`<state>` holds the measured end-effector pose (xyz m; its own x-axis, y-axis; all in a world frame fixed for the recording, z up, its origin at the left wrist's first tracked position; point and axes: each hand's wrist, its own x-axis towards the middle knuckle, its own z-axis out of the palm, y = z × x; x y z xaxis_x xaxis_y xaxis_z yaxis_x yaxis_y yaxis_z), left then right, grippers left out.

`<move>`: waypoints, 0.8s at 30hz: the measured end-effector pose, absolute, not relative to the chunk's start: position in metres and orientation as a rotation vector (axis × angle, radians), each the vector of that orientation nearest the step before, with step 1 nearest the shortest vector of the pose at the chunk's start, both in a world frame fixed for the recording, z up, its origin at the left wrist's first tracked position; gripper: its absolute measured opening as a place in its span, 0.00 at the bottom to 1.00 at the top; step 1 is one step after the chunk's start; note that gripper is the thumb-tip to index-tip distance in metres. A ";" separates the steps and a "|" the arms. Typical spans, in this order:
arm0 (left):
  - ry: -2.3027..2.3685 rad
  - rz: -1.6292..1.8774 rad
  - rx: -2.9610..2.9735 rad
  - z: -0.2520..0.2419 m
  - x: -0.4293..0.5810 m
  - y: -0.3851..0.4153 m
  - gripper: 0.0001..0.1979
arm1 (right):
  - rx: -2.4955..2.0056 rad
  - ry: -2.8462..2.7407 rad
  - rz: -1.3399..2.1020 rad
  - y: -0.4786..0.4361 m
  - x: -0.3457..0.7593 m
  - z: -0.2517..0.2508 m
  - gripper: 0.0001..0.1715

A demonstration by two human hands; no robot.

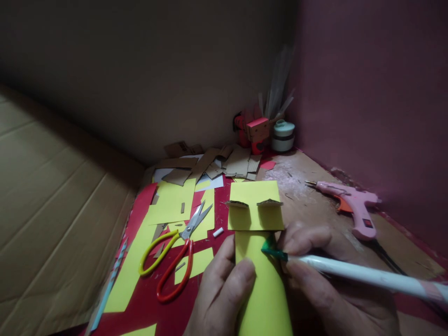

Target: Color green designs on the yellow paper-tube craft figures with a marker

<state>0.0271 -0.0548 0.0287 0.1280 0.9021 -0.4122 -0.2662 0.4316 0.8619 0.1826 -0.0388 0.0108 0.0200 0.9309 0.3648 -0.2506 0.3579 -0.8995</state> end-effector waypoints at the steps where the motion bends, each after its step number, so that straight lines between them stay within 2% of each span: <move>1: 1.124 0.971 0.711 0.029 0.027 -0.055 0.36 | -0.719 -1.210 1.073 -0.038 0.185 0.010 0.05; 20: 1.217 0.978 0.690 0.028 0.026 -0.056 0.38 | -0.658 -1.253 1.099 -0.035 0.192 0.007 0.07; 24: 1.162 0.985 0.707 0.030 0.027 -0.055 0.35 | -0.654 -1.258 1.089 -0.035 0.191 0.006 0.08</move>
